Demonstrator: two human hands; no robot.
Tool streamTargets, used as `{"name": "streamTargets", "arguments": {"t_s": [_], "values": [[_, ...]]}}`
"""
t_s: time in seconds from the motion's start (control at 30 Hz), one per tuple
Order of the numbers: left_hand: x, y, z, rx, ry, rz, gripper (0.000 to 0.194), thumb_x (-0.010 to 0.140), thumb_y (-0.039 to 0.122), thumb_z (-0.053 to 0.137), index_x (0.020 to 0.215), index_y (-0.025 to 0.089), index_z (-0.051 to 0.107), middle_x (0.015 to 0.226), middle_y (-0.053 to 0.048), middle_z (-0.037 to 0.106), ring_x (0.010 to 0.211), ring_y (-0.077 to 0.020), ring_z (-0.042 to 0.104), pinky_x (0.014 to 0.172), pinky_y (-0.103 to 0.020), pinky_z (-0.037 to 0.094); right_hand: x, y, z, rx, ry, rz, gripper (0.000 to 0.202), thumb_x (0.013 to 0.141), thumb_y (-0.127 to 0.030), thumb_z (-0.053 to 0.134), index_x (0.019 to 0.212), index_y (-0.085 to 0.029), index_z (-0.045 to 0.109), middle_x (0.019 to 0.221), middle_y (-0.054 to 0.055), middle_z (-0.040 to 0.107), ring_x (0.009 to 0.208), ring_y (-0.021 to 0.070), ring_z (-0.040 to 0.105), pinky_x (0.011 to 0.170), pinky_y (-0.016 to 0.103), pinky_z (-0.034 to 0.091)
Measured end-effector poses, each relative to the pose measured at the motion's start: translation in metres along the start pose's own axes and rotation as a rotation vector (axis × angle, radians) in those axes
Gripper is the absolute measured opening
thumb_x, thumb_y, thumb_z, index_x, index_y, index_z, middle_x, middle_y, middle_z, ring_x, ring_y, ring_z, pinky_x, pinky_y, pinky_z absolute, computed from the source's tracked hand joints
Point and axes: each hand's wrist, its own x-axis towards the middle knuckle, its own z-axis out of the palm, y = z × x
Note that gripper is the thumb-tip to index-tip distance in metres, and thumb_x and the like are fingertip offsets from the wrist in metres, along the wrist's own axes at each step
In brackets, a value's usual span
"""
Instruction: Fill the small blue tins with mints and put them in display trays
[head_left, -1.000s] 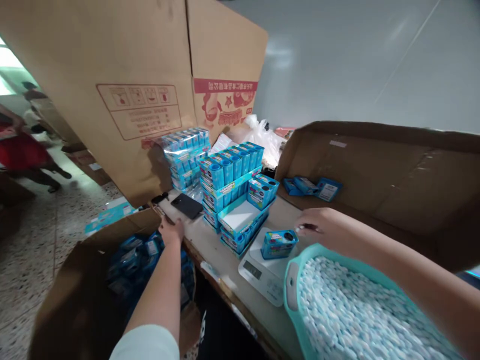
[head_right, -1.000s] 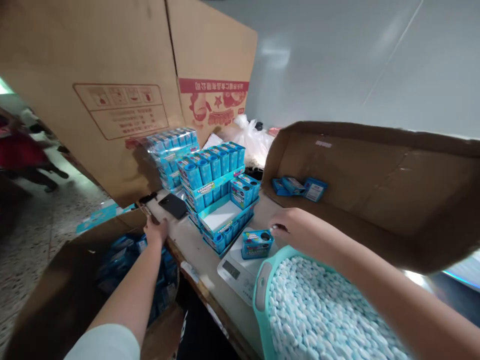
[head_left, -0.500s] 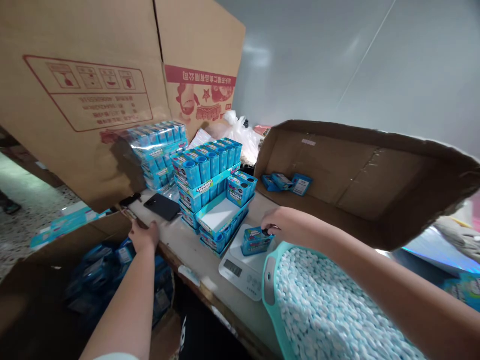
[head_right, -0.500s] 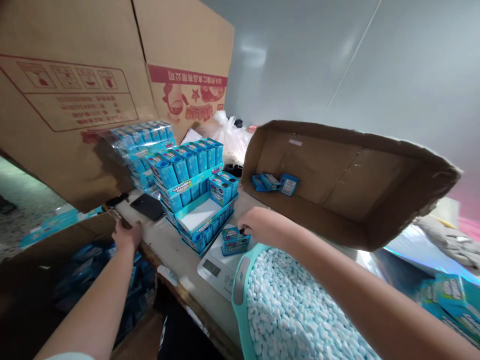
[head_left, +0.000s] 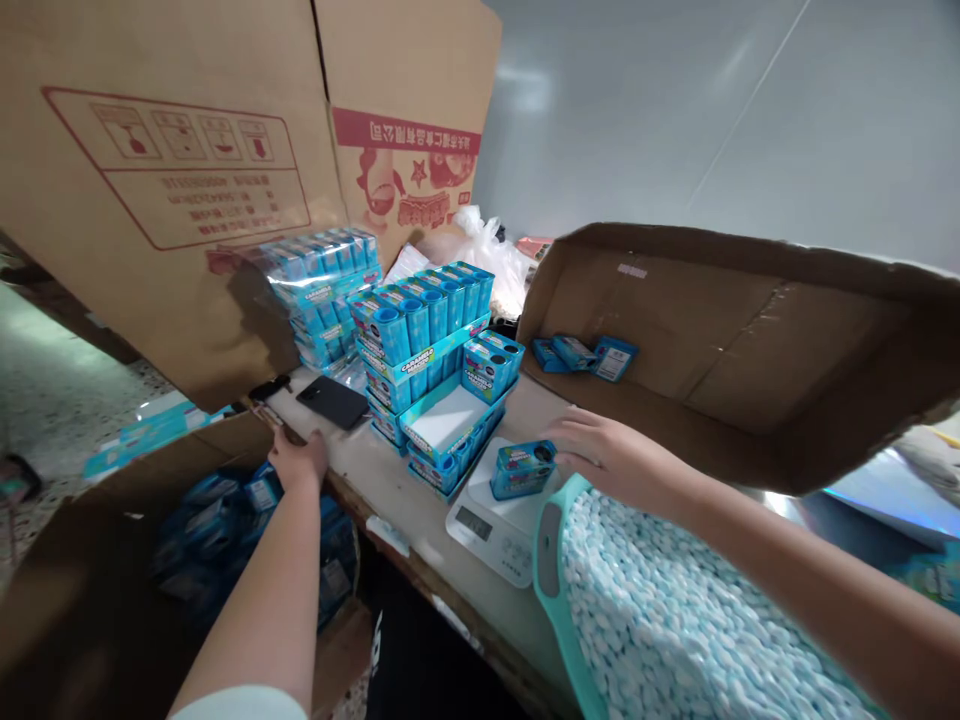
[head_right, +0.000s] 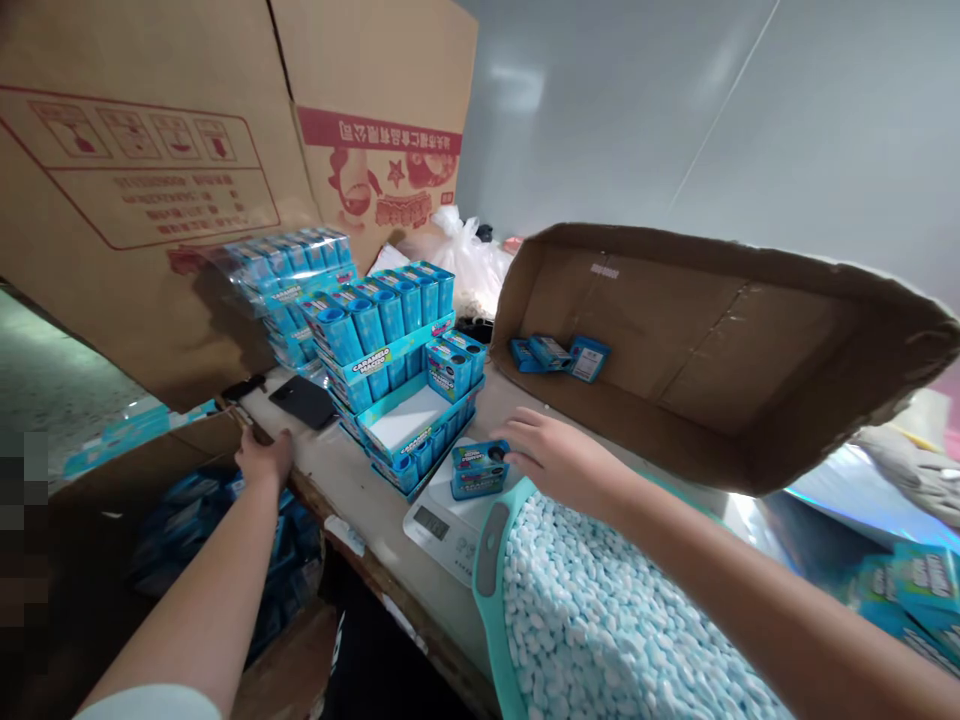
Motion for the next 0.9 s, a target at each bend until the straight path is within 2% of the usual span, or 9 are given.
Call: {"name": "streamTargets", "arguments": {"t_s": [0.07,0.17,0.23,0.3,0.43,0.53,0.73,0.9], "values": [[0.001,-0.001,0.001,-0.002,0.005,0.002,0.084,0.084,0.046,0.064,0.156,0.014,0.031,0.149,-0.024,0.042,0.141,-0.0342,0.043,0.118,-0.044,0.035,-0.023,-0.006,-0.001,-0.081,0.001,0.145,0.027,0.1,-0.027,0.044,0.104,-0.023,0.07,0.103,0.008,0.068,0.09,0.0221,0.066,0.078,0.034,0.052],[0.003,-0.002,0.003,-0.009,0.008,-0.008,0.085,0.083,0.046,0.066,0.155,0.014,0.033,0.149,-0.025,0.042,0.139,-0.0354,0.046,0.118,-0.046,0.035,-0.062,-0.015,0.008,-0.09,-0.128,0.366,0.026,0.098,-0.038,0.05,0.104,-0.025,0.072,0.103,0.009,0.072,0.086,0.0256,0.069,0.071,0.036,0.054],[0.005,-0.004,0.005,-0.017,0.013,-0.019,0.086,0.082,0.046,0.067,0.155,0.015,0.033,0.149,-0.025,0.041,0.136,-0.0367,0.049,0.117,-0.047,0.036,-0.083,-0.018,0.019,-0.001,-0.252,0.402,0.029,0.089,-0.044,0.064,0.113,-0.03,0.071,0.115,0.009,0.072,0.095,0.03,0.07,0.075,0.039,0.056],[0.005,-0.006,0.007,-0.025,0.019,-0.017,0.086,0.082,0.046,0.068,0.155,0.015,0.034,0.149,-0.024,0.041,0.135,-0.0365,0.05,0.117,-0.047,0.036,-0.095,-0.019,0.029,0.072,-0.33,0.43,0.036,0.083,-0.043,0.071,0.117,-0.032,0.069,0.12,0.007,0.07,0.097,0.0294,0.069,0.077,0.039,0.056],[0.004,-0.006,0.007,-0.031,0.02,-0.001,0.088,0.082,0.045,0.069,0.156,0.015,0.032,0.15,-0.022,0.04,0.136,-0.0331,0.05,0.118,-0.043,0.034,-0.094,-0.022,0.031,0.14,-0.445,0.482,0.012,0.089,-0.031,0.062,0.097,-0.027,0.069,0.097,0.003,0.07,0.08,0.0198,0.066,0.069,0.031,0.05],[0.003,-0.006,0.007,-0.027,0.013,0.01,0.089,0.083,0.046,0.068,0.156,0.014,0.03,0.149,-0.021,0.04,0.136,-0.0321,0.049,0.119,-0.043,0.033,-0.087,-0.023,0.024,0.155,-0.469,0.487,0.009,0.088,-0.025,0.059,0.087,-0.023,0.068,0.087,0.002,0.069,0.077,0.0171,0.063,0.068,0.028,0.046],[0.004,-0.006,0.008,-0.012,0.011,0.007,0.089,0.083,0.047,0.069,0.155,0.012,0.03,0.149,-0.021,0.039,0.137,-0.0332,0.048,0.119,-0.044,0.033,-0.089,-0.021,0.025,0.1,-0.446,0.472,0.014,0.084,-0.016,0.055,0.08,-0.022,0.067,0.081,0.001,0.067,0.072,0.0155,0.06,0.066,0.027,0.042],[0.001,-0.001,0.004,-0.003,-0.01,-0.015,0.085,0.085,0.045,0.068,0.155,0.015,0.03,0.149,-0.022,0.038,0.138,-0.0339,0.046,0.119,-0.048,0.032,-0.079,-0.015,0.011,0.071,-0.335,0.437,0.018,0.091,-0.022,0.051,0.085,-0.021,0.068,0.086,0.004,0.069,0.072,0.016,0.061,0.068,0.028,0.047]]}}
